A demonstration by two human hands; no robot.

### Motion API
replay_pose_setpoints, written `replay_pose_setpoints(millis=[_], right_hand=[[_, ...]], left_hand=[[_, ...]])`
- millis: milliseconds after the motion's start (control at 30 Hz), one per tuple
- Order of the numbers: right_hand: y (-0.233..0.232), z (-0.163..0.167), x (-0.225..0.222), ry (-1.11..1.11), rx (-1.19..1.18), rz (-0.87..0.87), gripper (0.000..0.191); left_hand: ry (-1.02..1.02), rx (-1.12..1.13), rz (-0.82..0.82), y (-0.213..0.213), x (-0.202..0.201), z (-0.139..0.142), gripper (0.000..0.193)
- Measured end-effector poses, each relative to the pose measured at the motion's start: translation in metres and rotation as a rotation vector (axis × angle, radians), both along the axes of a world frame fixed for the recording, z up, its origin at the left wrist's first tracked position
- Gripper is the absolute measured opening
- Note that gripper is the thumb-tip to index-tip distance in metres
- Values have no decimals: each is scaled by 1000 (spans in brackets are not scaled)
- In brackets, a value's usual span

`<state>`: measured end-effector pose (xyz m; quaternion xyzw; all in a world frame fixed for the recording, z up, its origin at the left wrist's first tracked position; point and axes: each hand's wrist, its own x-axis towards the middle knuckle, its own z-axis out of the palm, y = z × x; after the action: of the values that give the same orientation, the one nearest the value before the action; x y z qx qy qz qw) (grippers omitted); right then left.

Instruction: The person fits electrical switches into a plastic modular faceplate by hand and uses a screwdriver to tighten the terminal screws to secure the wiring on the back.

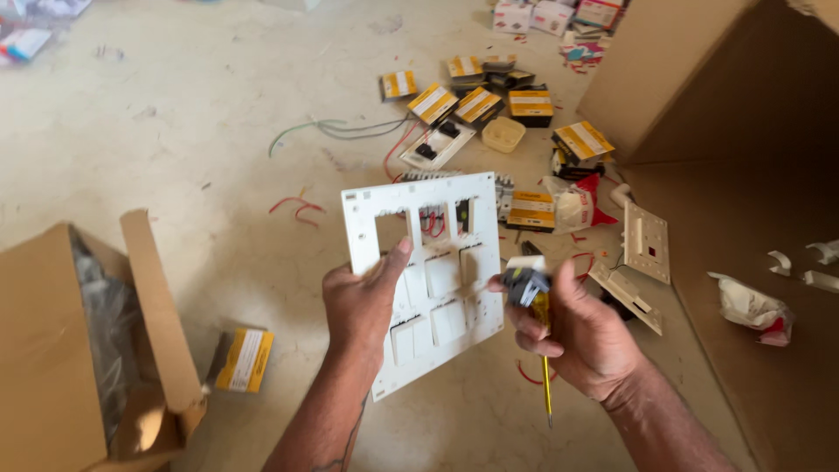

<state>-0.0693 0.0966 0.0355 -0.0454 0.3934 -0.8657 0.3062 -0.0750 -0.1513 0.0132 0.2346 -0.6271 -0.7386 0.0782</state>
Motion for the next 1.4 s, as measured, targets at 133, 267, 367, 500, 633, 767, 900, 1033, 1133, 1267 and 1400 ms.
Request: replay_pose_setpoints(millis=[133,267,367,500,633,767,900,1033,1133,1267,1400], right_hand=[[-8,1,-3,56,381,-159,49],[-9,0,-7,-54,572,-286,36],[-3,-6,-11,-94,674,-251,38],[6,-13,-16,-65,675,-224,48],[8,-6,-19,-192,552,-345,31],[5,9,-19,-225,458,-410,24],[2,15,-16,-91,479,-345,31],[3,11,-16,-64,435,-333,31],[3,7,-18,-122,404,-394,27],[-1,5,-18,50,615,-557,29],[-8,5,-15,307,959,-668,39]], left_hand=[[-19,36,4,3,0,5,29],[-21,76,-30,5,2,13,31],[-16,88,-44,7,3,15,31],[-13,118,-54,8,3,16,29],[-15,103,-62,9,3,18,28],[-12,79,-75,10,3,18,29],[14,55,-84,11,3,14,29],[39,63,-91,12,3,13,29],[40,53,-109,14,5,15,29],[50,53,-131,19,8,18,29],[40,56,-155,23,9,18,31]])
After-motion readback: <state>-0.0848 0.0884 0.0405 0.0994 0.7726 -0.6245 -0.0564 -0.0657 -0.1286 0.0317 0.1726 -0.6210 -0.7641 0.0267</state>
